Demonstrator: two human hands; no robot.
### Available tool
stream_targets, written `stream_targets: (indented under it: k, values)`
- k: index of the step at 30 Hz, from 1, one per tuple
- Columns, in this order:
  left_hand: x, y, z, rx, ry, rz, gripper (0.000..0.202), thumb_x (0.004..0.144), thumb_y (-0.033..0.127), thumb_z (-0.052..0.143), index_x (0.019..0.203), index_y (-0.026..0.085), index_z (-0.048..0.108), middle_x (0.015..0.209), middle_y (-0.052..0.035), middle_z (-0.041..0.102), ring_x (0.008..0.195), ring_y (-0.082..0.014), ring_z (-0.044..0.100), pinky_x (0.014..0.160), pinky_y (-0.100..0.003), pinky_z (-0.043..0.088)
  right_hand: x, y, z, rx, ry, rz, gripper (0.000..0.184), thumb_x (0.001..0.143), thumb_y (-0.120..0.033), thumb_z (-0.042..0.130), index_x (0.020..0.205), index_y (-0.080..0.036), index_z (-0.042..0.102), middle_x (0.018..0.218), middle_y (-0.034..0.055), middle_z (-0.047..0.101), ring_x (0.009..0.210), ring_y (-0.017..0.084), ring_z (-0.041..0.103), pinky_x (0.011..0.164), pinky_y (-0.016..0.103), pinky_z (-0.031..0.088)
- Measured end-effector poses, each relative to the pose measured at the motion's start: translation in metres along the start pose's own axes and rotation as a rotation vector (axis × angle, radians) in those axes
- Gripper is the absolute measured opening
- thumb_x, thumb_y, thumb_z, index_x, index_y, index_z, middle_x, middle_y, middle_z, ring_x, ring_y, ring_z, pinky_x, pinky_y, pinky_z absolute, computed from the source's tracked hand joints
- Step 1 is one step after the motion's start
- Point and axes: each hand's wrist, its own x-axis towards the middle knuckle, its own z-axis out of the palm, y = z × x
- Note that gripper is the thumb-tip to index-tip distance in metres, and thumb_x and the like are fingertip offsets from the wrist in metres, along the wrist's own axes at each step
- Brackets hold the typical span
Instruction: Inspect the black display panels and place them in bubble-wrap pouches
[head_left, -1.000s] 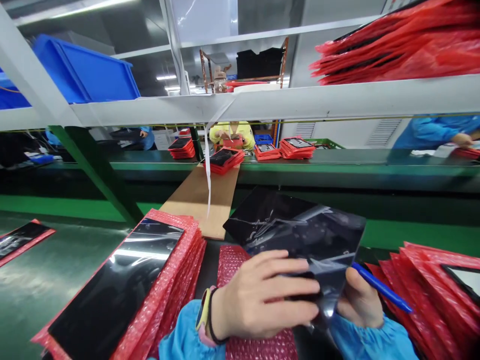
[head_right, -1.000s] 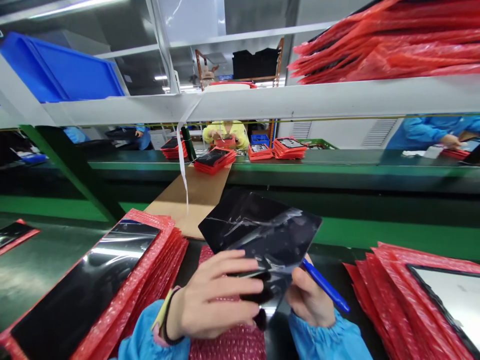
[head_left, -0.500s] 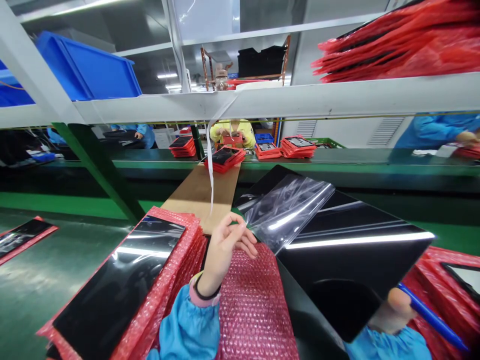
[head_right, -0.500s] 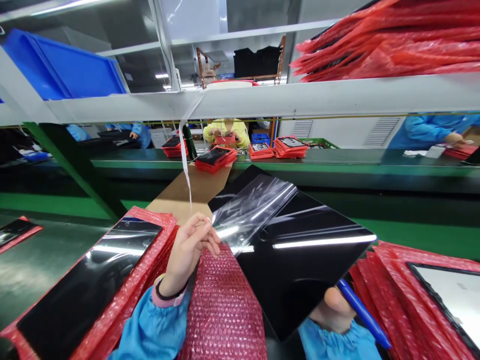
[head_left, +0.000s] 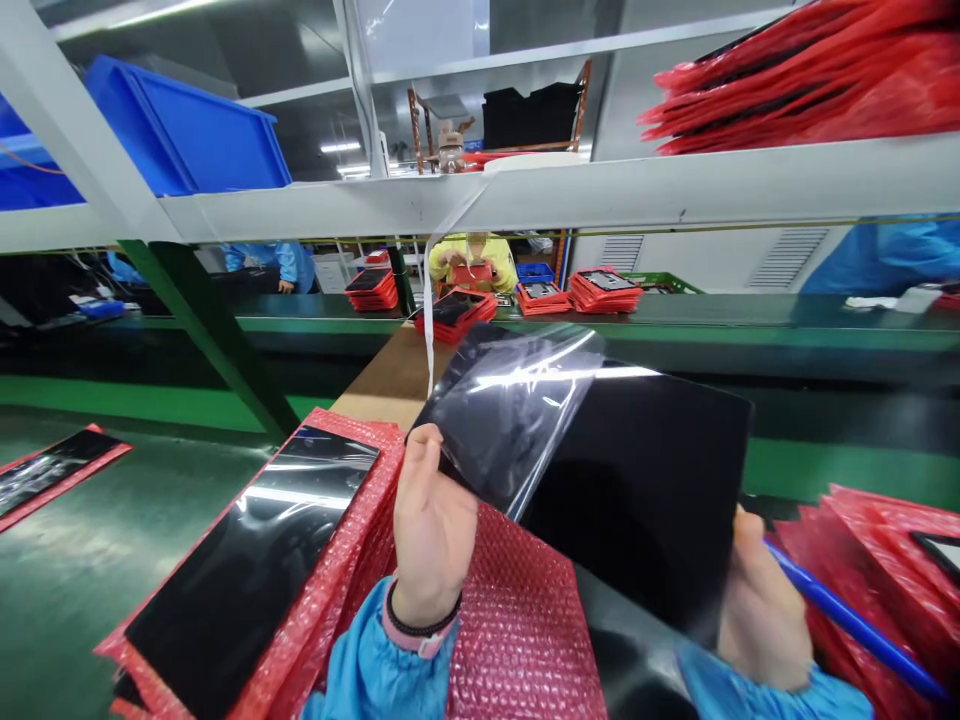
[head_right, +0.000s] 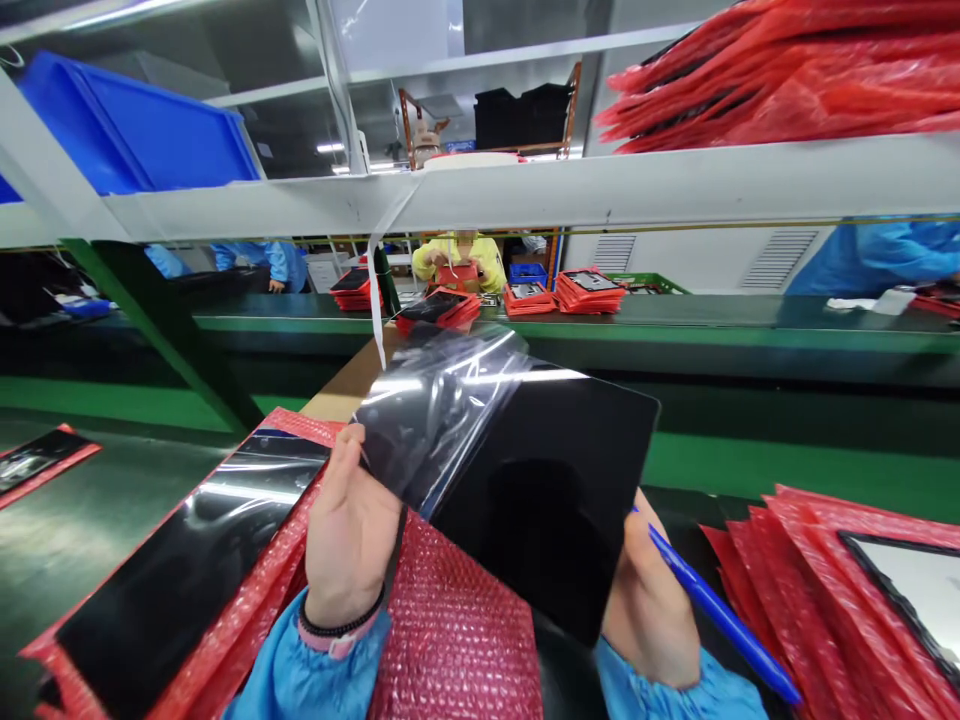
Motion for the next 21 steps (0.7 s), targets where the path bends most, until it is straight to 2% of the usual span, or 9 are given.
stream_targets:
  k: [1, 3, 5, 7, 10, 12, 14, 17, 21]
  values:
    - [-0.001, 0.002, 0.000, -0.004, -0.001, 0.040, 0.006, 0.083, 0.024, 0.063, 0.089, 0.023, 0.066, 0.094, 0.0041, 0.064, 0.097, -0.0108, 0.059, 0.092, -0.023, 0.045, -0.002, -0.009, 0.009, 0.085, 0.032, -0.008, 0.052, 0.085, -0.054, 0.053, 0.135, -0.038, 0.052, 0.135, 0.0052, 0.059, 0.128, 0.033, 0.049, 0.103, 0.050, 0.044]
    - [-0.003, 0.006, 0.000, -0.003, -0.024, 0.113, 0.004, 0.083, 0.025, 0.063, 0.087, 0.025, 0.065, 0.091, 0.0051, 0.063, 0.095, -0.0114, 0.060, 0.092, -0.026, 0.045, -0.006, -0.023, 0.025, 0.110, -0.051, -0.004, 0.056, 0.082, -0.047, 0.061, 0.136, -0.039, 0.049, 0.141, 0.0033, 0.053, 0.134, 0.033, 0.040, 0.106, 0.050, 0.040]
    - [-0.005, 0.009, 0.000, 0.015, -0.047, 0.162, 0.003, 0.084, 0.027, 0.062, 0.086, 0.026, 0.064, 0.089, 0.0054, 0.063, 0.092, -0.0122, 0.061, 0.092, -0.029, 0.046, -0.011, -0.031, 0.034, -0.001, -0.136, -0.027, 0.062, 0.080, -0.040, 0.067, 0.138, -0.039, 0.046, 0.147, 0.0000, 0.046, 0.139, 0.031, 0.032, 0.110, 0.049, 0.036]
    - [-0.006, 0.010, 0.000, 0.035, -0.058, 0.181, 0.003, 0.085, 0.028, 0.060, 0.086, 0.027, 0.062, 0.088, 0.0052, 0.062, 0.092, -0.0132, 0.060, 0.092, -0.031, 0.046, -0.014, -0.033, 0.038, -0.117, -0.155, -0.062, 0.070, 0.076, -0.034, 0.072, 0.139, -0.040, 0.043, 0.151, -0.0036, 0.039, 0.141, 0.028, 0.027, 0.112, 0.046, 0.033]
    - [-0.010, 0.007, 0.000, 0.059, -0.076, 0.219, 0.003, 0.087, 0.028, 0.058, 0.087, 0.027, 0.061, 0.087, 0.0036, 0.061, 0.091, -0.0142, 0.060, 0.088, -0.030, 0.048, -0.015, -0.028, 0.040, -0.202, -0.128, -0.063, 0.088, 0.071, -0.031, 0.077, 0.145, -0.042, 0.030, 0.153, -0.0023, 0.036, 0.139, 0.030, 0.033, 0.103, 0.042, 0.046]
    - [-0.015, 0.001, 0.000, 0.076, -0.102, 0.264, 0.002, 0.087, 0.028, 0.058, 0.087, 0.026, 0.060, 0.088, 0.0028, 0.061, 0.087, -0.0139, 0.060, 0.084, -0.029, 0.049, -0.013, -0.024, 0.041, -0.237, -0.095, -0.035, 0.100, 0.070, -0.032, 0.078, 0.149, -0.041, 0.017, 0.152, 0.0032, 0.037, 0.129, 0.033, 0.048, 0.091, 0.043, 0.056]
    - [-0.022, -0.007, 0.000, 0.101, -0.120, 0.307, 0.002, 0.087, 0.028, 0.059, 0.087, 0.026, 0.058, 0.090, 0.0024, 0.061, 0.082, -0.0135, 0.060, 0.081, -0.029, 0.050, -0.009, -0.021, 0.043, -0.259, -0.044, -0.013, 0.112, 0.066, -0.036, 0.081, 0.151, -0.038, 0.008, 0.151, 0.0089, 0.038, 0.115, 0.035, 0.060, 0.084, 0.044, 0.058]
    - [-0.035, -0.020, -0.001, 0.140, -0.118, 0.367, 0.006, 0.086, 0.032, 0.060, 0.086, 0.027, 0.057, 0.085, 0.0019, 0.060, 0.076, -0.0138, 0.059, 0.078, -0.030, 0.051, -0.001, -0.016, 0.047, -0.301, 0.022, -0.028, 0.125, 0.060, -0.040, 0.084, 0.152, -0.033, -0.001, 0.153, 0.0125, 0.034, 0.114, 0.034, 0.061, 0.091, 0.045, 0.054]
    - [-0.048, -0.031, -0.001, 0.142, -0.137, 0.370, 0.008, 0.087, 0.034, 0.058, 0.086, 0.027, 0.055, 0.071, 0.0017, 0.057, 0.067, -0.0148, 0.059, 0.070, -0.031, 0.052, 0.007, -0.007, 0.049, -0.378, 0.074, -0.087, 0.132, 0.056, -0.042, 0.086, 0.153, -0.026, -0.003, 0.154, 0.0141, 0.031, 0.133, 0.034, 0.042, 0.107, 0.046, 0.037]
